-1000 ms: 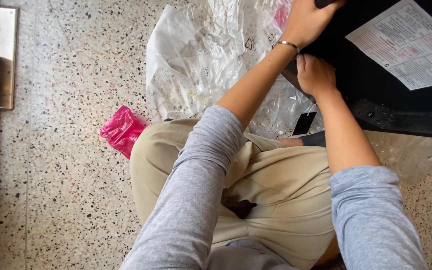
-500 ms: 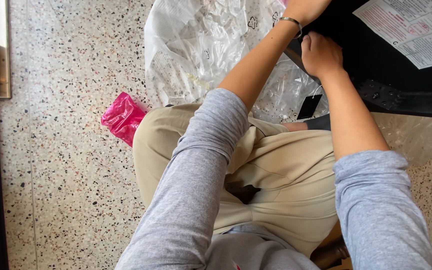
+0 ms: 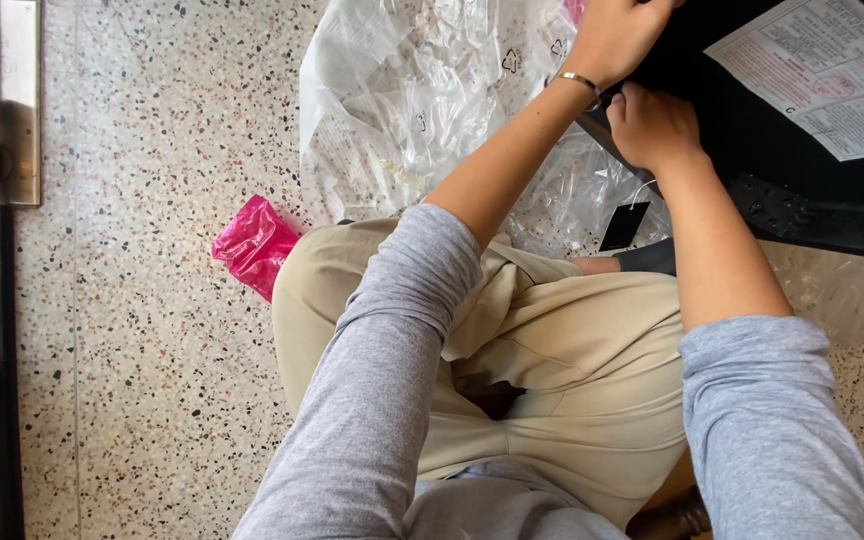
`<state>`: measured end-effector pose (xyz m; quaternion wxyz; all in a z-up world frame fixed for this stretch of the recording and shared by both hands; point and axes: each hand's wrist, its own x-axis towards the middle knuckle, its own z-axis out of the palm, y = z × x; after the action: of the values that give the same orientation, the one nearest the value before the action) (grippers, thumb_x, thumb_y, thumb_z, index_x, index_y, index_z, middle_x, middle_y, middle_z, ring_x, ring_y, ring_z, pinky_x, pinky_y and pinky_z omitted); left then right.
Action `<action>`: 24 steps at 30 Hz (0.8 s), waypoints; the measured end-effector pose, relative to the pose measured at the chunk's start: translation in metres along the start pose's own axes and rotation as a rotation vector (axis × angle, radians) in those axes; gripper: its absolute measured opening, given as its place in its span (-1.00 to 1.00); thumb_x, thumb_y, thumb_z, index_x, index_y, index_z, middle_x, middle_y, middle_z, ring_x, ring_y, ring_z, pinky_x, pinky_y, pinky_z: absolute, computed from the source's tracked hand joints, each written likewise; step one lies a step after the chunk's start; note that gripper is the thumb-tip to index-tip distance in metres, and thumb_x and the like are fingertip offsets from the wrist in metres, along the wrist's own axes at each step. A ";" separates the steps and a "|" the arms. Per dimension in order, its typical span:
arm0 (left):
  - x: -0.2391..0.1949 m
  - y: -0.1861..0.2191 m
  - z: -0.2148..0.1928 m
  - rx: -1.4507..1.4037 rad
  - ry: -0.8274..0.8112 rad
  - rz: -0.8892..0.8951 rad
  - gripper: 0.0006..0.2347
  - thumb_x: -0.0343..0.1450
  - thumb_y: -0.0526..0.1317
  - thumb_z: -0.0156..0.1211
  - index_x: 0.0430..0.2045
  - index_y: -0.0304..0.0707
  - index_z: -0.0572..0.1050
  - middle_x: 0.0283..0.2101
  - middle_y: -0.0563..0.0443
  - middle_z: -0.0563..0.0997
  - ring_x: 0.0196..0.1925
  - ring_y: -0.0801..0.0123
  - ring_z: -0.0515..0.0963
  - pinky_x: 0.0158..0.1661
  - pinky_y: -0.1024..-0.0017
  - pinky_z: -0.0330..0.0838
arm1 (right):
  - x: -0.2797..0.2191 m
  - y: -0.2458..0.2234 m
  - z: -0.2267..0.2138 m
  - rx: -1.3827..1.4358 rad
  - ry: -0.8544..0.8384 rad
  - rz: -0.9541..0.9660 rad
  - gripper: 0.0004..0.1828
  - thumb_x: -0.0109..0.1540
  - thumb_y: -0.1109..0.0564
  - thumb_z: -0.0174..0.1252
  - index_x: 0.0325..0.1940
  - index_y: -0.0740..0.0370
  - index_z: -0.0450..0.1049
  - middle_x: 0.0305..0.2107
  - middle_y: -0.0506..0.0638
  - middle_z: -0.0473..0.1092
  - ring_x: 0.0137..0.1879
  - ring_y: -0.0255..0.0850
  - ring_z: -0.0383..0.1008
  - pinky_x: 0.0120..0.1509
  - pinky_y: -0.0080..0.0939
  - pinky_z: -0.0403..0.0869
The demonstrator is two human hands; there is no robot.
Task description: The person sits on the floor assembling an upholstered chair, working on its underside to align the seat frame with the leg assembly and hand-tighten mounting hardware. They reposition the chair and reach into the frame repeatedly to secure the connections.
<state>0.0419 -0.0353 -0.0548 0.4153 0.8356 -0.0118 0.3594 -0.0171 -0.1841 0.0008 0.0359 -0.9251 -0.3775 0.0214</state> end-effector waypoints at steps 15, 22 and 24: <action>-0.039 0.031 -0.091 -0.242 -0.044 -0.387 -0.38 0.32 -0.09 0.28 0.30 -0.10 0.22 -0.21 -0.31 0.70 -0.13 -0.22 0.67 -0.11 0.08 0.52 | 0.012 0.009 0.052 0.240 0.095 0.208 -0.39 0.58 -0.19 -0.20 -0.16 0.34 0.52 -0.25 0.40 0.49 -0.04 0.37 0.51 0.07 0.28 0.45; -0.052 0.012 -0.090 -0.092 -0.185 -0.333 -0.33 0.36 -0.14 0.27 0.41 -0.03 0.12 -0.22 -0.36 0.68 -0.13 -0.28 0.65 -0.09 0.02 0.52 | -0.018 -0.033 -0.017 0.157 0.100 0.242 -0.54 0.42 -0.17 -0.09 -0.08 0.26 0.47 -0.38 0.37 0.50 -0.23 0.38 0.50 -0.11 0.33 0.44; -0.054 0.010 -0.097 -0.099 -0.221 -0.296 -0.31 0.37 -0.13 0.28 0.42 -0.05 0.09 -0.22 -0.37 0.67 -0.14 -0.28 0.64 -0.10 0.01 0.52 | -0.019 -0.029 -0.009 0.132 0.080 0.153 -0.59 0.41 -0.12 -0.10 -0.06 0.26 0.47 -0.40 0.37 0.50 -0.24 0.39 0.50 -0.12 0.35 0.43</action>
<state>-0.0583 0.0107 -0.0421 0.5003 0.8412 0.0482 0.1992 -0.0503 -0.1774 0.0124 0.1101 -0.9470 -0.3015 0.0120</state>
